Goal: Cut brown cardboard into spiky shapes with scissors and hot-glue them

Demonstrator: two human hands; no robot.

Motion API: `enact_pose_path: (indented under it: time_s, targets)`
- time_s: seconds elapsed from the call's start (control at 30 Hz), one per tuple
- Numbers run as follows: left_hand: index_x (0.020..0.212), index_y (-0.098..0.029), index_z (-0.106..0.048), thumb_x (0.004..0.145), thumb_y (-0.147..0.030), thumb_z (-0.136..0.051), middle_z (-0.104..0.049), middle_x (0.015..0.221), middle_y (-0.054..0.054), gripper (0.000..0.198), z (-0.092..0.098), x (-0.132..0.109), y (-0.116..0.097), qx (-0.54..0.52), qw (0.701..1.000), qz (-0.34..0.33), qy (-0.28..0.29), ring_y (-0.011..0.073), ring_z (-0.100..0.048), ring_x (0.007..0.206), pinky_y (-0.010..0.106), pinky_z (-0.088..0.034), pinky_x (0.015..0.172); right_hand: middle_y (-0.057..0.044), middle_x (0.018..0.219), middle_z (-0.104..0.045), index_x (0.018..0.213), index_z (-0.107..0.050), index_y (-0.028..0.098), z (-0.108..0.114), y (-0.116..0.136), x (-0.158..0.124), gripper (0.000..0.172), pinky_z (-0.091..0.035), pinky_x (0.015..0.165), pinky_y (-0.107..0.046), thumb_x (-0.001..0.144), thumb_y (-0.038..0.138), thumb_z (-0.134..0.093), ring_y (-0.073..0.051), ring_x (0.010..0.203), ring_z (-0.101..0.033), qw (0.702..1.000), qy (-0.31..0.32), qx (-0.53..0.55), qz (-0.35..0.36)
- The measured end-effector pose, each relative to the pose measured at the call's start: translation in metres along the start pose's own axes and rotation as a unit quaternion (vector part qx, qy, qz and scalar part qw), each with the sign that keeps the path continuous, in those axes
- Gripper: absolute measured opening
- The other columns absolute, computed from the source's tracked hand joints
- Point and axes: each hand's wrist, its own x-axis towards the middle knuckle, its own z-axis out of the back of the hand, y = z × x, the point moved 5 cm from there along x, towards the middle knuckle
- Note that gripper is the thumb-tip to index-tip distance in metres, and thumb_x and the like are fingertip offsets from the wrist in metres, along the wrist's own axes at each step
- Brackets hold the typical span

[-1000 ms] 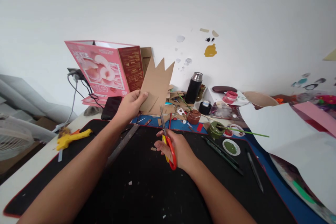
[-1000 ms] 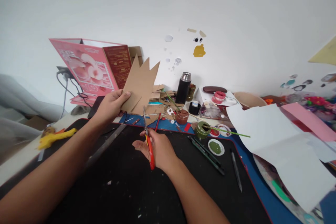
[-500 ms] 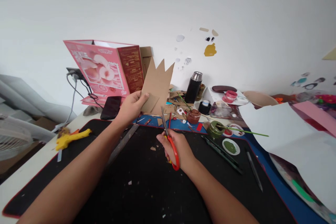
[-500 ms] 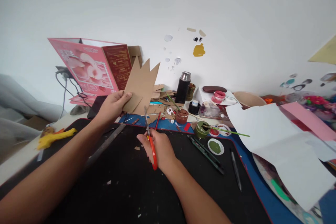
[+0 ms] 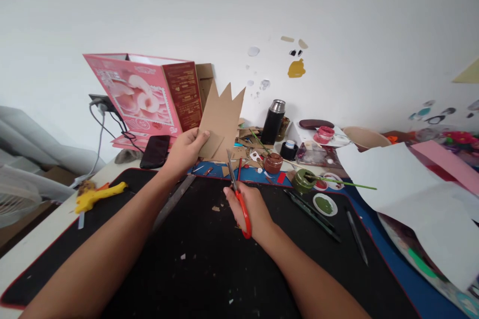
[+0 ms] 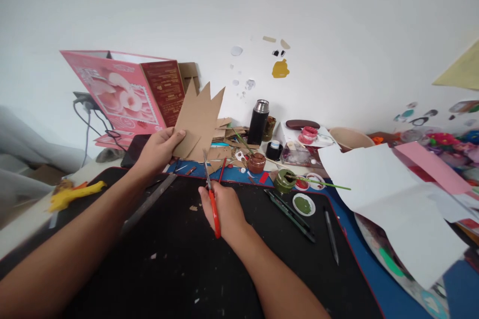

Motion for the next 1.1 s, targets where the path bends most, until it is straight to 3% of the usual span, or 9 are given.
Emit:
enact_pose_path:
  time_s: [0.27,0.43,0.73,0.93,1.1]
  targets:
    - [0.072,-0.023,-0.054,0.092,-0.04,-0.068,-0.047,0.046,-0.007,0.03,-0.0006,-0.0004,-0.0022,-0.005,1.0,-0.003,0.002,0.0096,-0.037,0.035,0.02,-0.026,0.034,0.0,0.062,-0.059,0.08,-0.052,0.025,-0.0014,-0.0023,0.0003,0.033,-0.038,0.059,-0.028,0.108,0.043,-0.056,-0.019,0.056,-0.059,1.0,-0.009,0.002,0.003]
    - [0.071,-0.024,-0.052,0.093,-0.036,-0.064,-0.046,0.045,-0.007,0.028,-0.0006,-0.0005,-0.0033,0.004,1.0,0.006,-0.002,0.0095,-0.037,0.036,0.019,-0.028,0.035,0.004,0.053,-0.058,0.092,-0.061,0.025,-0.0034,-0.0068,0.0006,0.031,-0.043,0.054,-0.026,0.109,0.051,-0.059,-0.017,0.045,-0.059,0.996,0.041,0.069,-0.035]
    - [0.076,-0.022,-0.057,0.089,-0.043,-0.069,-0.046,0.052,-0.007,0.028,0.0028,-0.0024,-0.0077,0.009,1.0,0.015,-0.005,0.0095,-0.037,0.04,0.02,-0.029,0.038,-0.001,0.077,-0.075,0.103,-0.066,0.023,-0.0069,-0.0081,0.0018,0.039,-0.056,0.064,-0.026,0.099,0.061,-0.076,-0.02,0.067,-0.077,0.984,0.082,0.16,-0.015]
    - [0.075,-0.023,-0.055,0.087,-0.051,-0.069,-0.046,0.052,-0.007,0.034,0.0006,-0.0026,-0.0069,0.034,0.999,-0.004,0.023,0.01,-0.037,0.041,0.022,-0.029,0.039,-0.004,0.085,-0.079,0.122,-0.068,0.021,-0.0016,-0.004,0.0008,0.058,-0.056,0.065,-0.029,0.091,0.068,-0.084,-0.023,0.071,-0.078,0.987,0.104,0.12,-0.004]
    - [0.074,-0.023,-0.056,0.088,-0.055,-0.068,-0.047,0.052,-0.007,0.036,-0.003,-0.0038,-0.0058,0.053,0.998,-0.022,0.036,0.0104,-0.037,0.041,0.023,-0.028,0.039,-0.006,0.084,-0.08,0.12,-0.068,0.021,-0.0043,-0.0074,0.0003,0.055,-0.056,0.062,-0.027,0.096,0.071,-0.077,-0.021,0.067,-0.077,0.986,0.092,0.141,-0.014]
